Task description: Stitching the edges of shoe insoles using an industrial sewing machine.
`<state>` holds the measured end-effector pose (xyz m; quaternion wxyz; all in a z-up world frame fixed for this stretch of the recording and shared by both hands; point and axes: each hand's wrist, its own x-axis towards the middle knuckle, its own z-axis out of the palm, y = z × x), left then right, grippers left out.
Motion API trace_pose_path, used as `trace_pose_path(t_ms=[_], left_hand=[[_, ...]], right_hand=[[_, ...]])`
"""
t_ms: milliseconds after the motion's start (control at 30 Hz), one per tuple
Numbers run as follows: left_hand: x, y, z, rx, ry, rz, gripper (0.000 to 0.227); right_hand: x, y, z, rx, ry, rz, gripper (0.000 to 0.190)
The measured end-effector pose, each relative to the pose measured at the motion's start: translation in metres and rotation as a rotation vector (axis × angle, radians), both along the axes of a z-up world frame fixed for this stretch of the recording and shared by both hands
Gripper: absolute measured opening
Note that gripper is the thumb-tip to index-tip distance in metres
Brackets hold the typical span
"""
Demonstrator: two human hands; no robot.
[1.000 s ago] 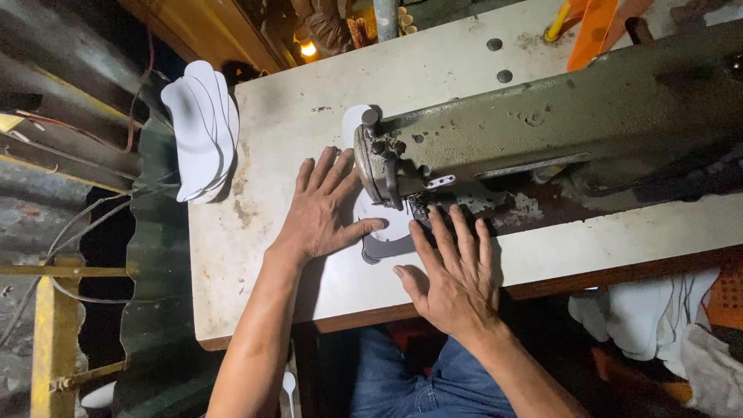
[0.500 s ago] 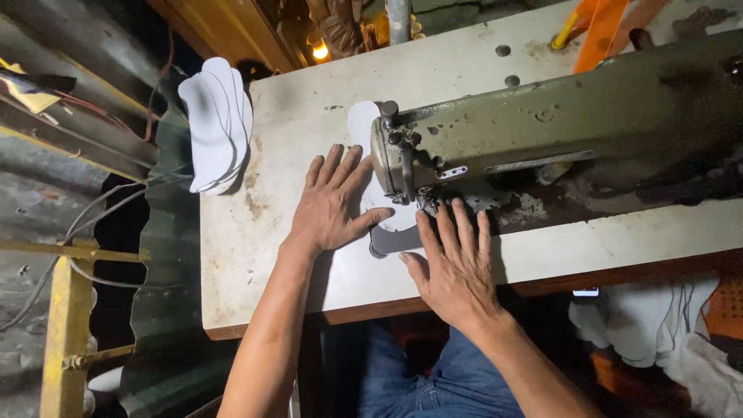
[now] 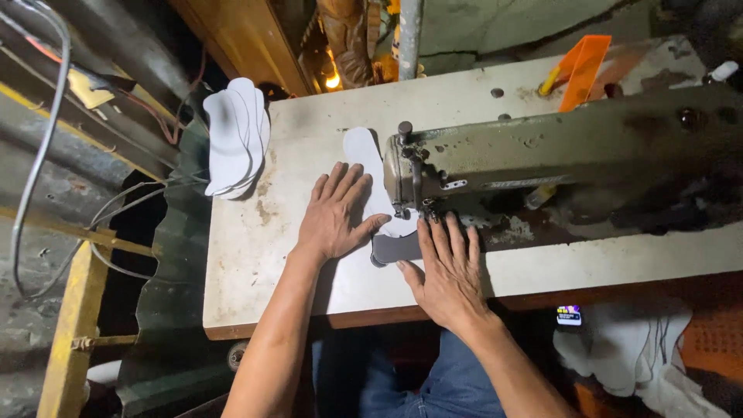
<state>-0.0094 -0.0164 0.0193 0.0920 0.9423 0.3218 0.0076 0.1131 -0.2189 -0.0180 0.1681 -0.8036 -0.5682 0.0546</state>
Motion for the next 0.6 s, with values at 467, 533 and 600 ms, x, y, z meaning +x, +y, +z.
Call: trace_pose_path(t_ms=[467,533,600], left_hand=[[-0.031,-0.037,-0.003,-0.047,-0.138,0.114,0.093],[-0.038,-0.045,-0.006,-0.005,-0.150,0.160,0.089],[-0.045,-0.055,-0.013,0.062,-0.172,0.162,0.084]], right_hand=[[0.003,0.006,-0.001,0.064,-0.076,-0.030,0.071],[0.004,0.006,-0.003,0.070,-0.082,-0.029,0.072],[0.005,0.006,-0.006,0.071,-0.083,-0.029,0.072]])
